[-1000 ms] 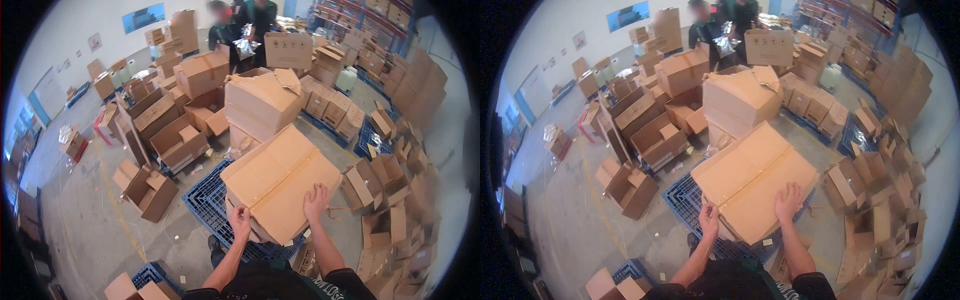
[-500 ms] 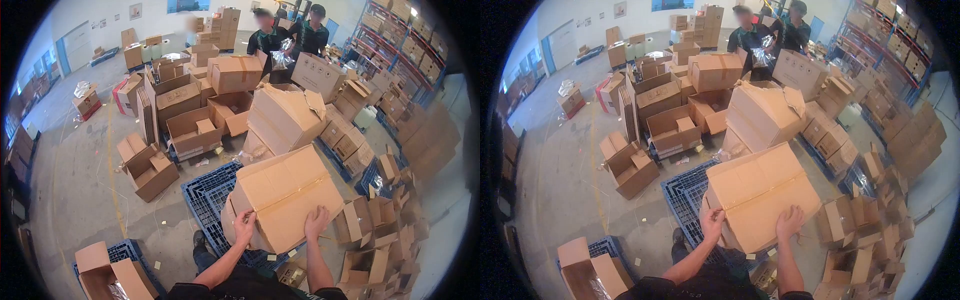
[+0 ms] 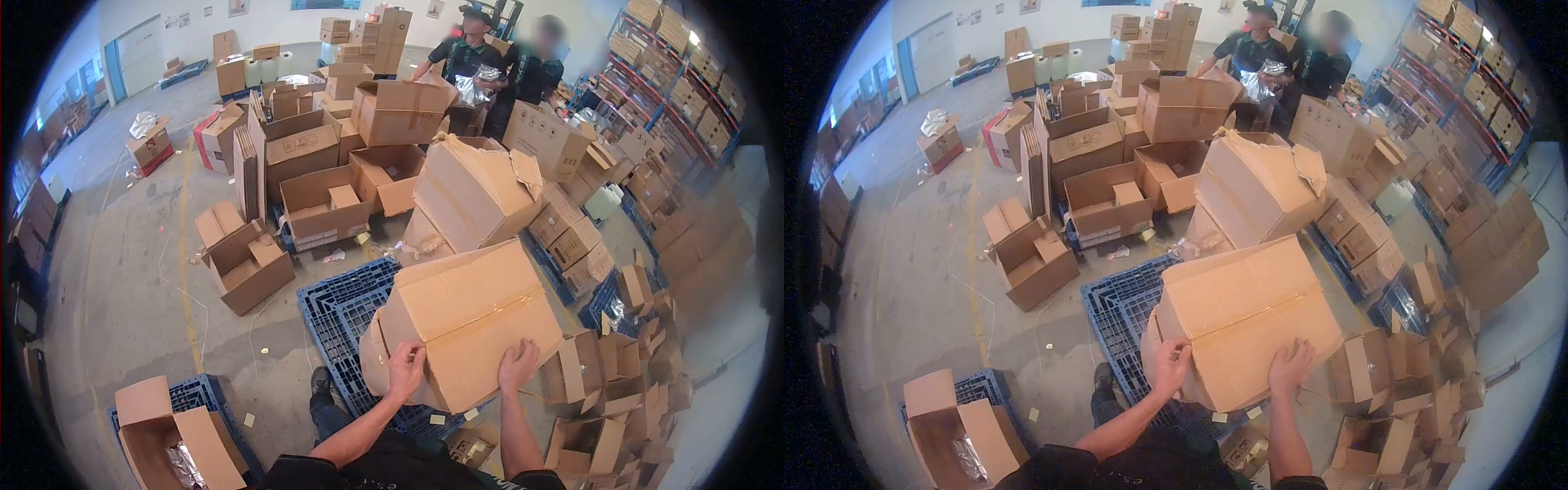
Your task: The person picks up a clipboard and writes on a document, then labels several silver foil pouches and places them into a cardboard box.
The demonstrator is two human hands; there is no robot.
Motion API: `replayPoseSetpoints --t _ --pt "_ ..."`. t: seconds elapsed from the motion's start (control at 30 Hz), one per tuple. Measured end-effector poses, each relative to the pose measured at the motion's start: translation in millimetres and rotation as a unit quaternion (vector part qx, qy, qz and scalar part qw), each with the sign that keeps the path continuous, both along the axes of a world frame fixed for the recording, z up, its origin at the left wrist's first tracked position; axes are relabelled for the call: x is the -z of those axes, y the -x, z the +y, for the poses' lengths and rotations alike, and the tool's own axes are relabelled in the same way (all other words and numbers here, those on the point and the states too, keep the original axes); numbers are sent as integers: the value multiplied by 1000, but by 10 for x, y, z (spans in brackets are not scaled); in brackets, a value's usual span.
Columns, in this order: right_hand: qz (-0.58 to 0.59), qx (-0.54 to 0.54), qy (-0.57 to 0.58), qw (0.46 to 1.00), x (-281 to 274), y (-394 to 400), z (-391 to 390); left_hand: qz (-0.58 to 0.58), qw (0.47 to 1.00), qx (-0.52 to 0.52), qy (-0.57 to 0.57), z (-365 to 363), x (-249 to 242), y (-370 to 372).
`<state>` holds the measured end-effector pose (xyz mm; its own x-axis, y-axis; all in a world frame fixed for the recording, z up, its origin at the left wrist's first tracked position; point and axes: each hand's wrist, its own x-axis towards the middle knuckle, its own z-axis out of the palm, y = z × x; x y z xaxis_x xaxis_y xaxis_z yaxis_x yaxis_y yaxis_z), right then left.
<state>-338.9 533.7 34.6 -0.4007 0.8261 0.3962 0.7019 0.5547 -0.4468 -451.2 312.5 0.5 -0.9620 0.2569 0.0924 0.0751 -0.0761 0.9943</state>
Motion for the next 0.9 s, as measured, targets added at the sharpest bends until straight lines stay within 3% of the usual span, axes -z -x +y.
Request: replayPoseSetpoints --t 0.1,0.17,0.3,0.47,0.9 --pt "1 -7 -31 999 52 -17 24 -23 999 15 -38 -4 -97 2" --pt "6 -18 -42 999 94 -47 65 -51 995 -42 -73 26 -217 2" --pt "16 -20 -46 999 97 -32 59 9 999 -32 -19 67 -102 10" --pt "20 -21 -33 999 49 -18 29 -107 991 -55 -55 151 -152 -29" --pt "23 -15 -52 998 62 -19 25 -87 992 -48 -79 79 -238 -77"
